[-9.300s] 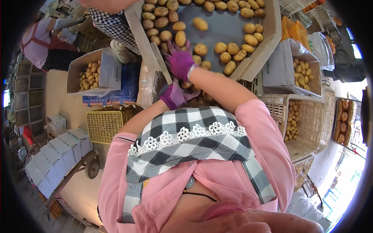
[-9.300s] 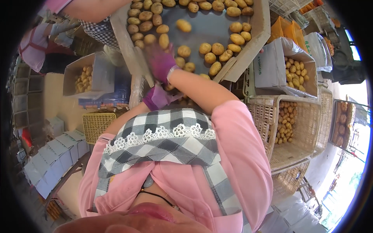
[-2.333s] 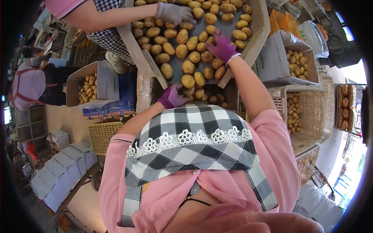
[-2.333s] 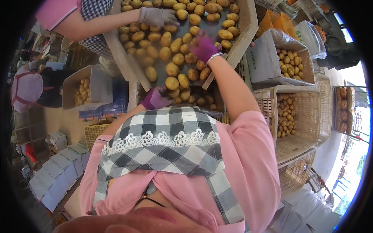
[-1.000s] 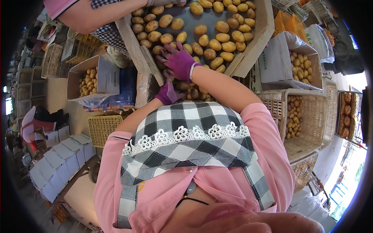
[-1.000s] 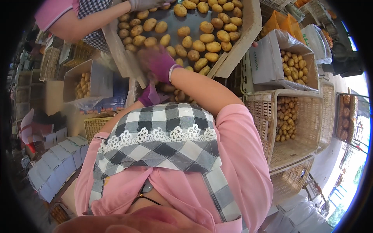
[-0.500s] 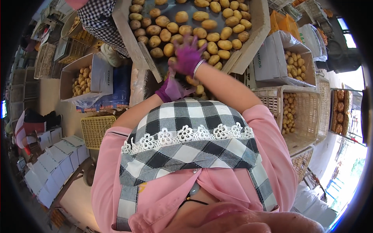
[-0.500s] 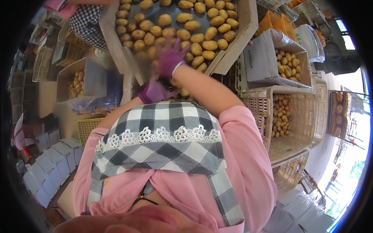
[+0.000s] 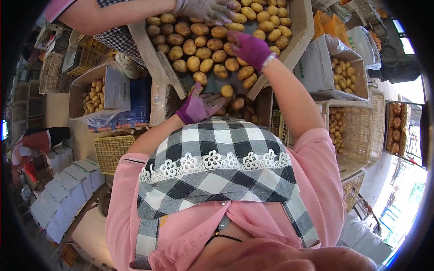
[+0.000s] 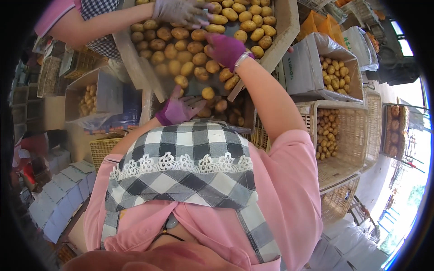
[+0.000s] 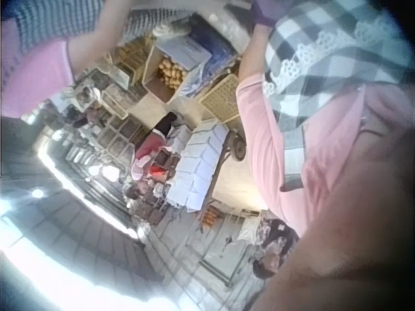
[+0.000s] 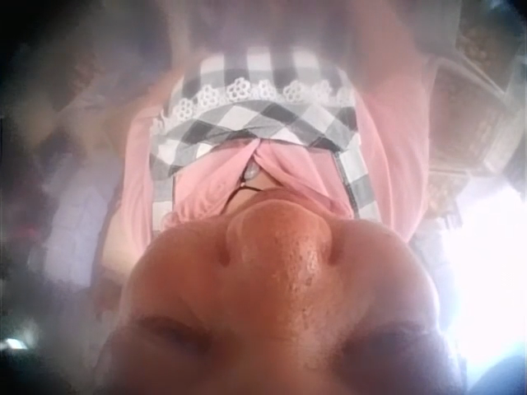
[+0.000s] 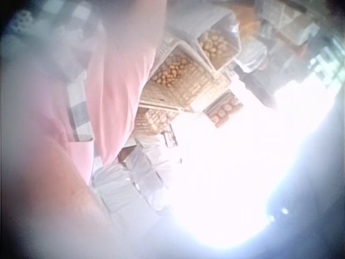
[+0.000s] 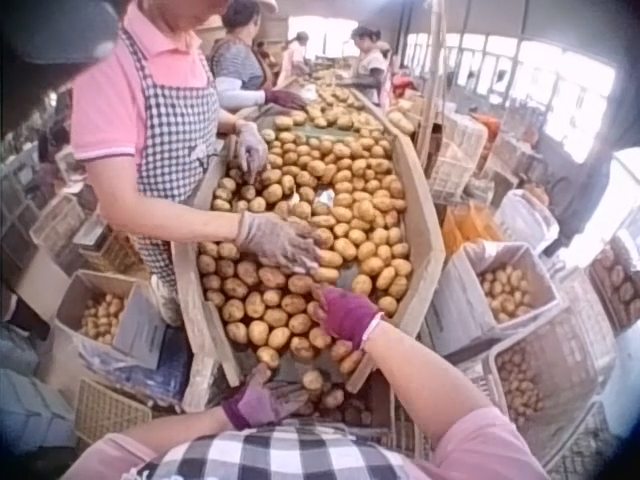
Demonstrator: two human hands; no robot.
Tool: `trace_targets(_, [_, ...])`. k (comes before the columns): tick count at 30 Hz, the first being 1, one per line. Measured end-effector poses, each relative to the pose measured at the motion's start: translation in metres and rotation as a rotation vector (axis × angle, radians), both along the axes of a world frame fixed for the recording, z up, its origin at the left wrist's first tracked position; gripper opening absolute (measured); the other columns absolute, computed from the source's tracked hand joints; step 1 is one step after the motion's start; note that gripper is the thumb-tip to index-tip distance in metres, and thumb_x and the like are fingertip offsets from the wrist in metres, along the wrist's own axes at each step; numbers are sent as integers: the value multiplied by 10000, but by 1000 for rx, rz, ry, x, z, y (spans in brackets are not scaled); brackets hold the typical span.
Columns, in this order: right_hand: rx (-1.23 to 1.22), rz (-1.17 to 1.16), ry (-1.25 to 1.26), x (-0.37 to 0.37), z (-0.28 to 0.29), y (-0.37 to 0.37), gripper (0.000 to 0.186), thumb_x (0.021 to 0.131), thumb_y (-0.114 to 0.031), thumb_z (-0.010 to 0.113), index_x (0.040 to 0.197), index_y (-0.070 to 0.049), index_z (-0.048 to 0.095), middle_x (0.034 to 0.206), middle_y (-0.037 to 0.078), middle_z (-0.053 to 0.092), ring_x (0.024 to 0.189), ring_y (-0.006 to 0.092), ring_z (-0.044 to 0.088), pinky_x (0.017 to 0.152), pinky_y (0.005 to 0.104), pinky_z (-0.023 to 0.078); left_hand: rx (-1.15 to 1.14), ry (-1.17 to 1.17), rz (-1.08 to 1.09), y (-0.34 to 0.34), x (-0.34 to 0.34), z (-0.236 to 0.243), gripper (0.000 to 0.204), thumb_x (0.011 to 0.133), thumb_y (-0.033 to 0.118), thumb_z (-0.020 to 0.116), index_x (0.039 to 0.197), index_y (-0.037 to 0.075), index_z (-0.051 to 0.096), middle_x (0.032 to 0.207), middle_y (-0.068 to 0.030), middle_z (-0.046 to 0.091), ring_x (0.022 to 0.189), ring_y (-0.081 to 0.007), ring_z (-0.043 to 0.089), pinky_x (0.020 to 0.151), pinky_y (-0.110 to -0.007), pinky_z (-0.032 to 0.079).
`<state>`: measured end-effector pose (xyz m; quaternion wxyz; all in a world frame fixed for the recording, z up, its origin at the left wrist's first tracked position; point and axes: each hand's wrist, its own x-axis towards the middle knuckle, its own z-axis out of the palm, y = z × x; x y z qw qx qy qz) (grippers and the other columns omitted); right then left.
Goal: The person sorts potatoes on a wooden sorting ramp by hand, sliding and placing them into a box below.
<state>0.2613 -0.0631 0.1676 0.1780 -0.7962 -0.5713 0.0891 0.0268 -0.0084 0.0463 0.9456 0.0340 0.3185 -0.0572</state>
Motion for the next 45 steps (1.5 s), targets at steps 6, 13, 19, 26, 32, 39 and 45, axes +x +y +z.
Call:
trace_targets(6, [-362,-20,-356,-5,-53,25,453,831,-169,562,1277,-126,497,1481,158,265,1056,315,583,818,419,516,-151,-18,139,5,1,-7,1042,805,562,624,1431,-43,51,1460,-247,229,1337,-364,304,1088,-434,325])
trace_targets(13, [-511,-35,-355,-21,-16,41,577,720,-61,706,1256,-122,500,1540,102,123,1134,282,558,755,482,543,-113,43,145,-2,7,1,1006,777,581,651,1412,-4,134,1459,-221,244,1339,-360,276,1086,-488,301])
trace_targets(19, [-247,-3,-242,-9,-40,16,323,820,-137,601,1135,-93,543,1390,138,381,1064,293,592,806,446,504,9,243,223,-10,-11,1,1073,768,496,712,1436,-41,66,1442,-227,261,1328,-348,311,1057,-475,340])
trace_targets(26, [-228,101,-259,-9,-45,12,332,823,-125,597,1147,-91,530,1395,143,382,1085,285,578,824,423,499,1829,231,-203,-11,-45,-67,968,781,32,687,1445,64,-17,1322,-174,359,1220,-245,437,1005,-373,421])
trace_targets(32, [-93,89,-216,-7,-49,10,321,826,-226,601,1123,-107,575,1371,143,445,1062,284,592,824,425,502,271,105,386,-25,-21,14,788,827,365,667,1383,50,204,1304,-171,388,1201,-292,434,1043,-465,347])
trace_targets(39, [-245,188,-322,-30,-11,37,303,849,-358,502,827,-125,696,784,89,674,765,265,653,622,405,484,173,91,302,-1,-9,5,846,818,625,539,1399,94,228,1456,-136,284,1332,-340,276,1064,-610,221])
trace_targets(45, [59,267,-336,-85,-48,76,415,784,-375,577,1151,-185,604,1354,141,443,1247,326,413,933,520,379,823,-394,-54,2,-12,-27,819,785,729,489,1318,110,436,1199,-91,495,1120,-311,416,974,-509,363])
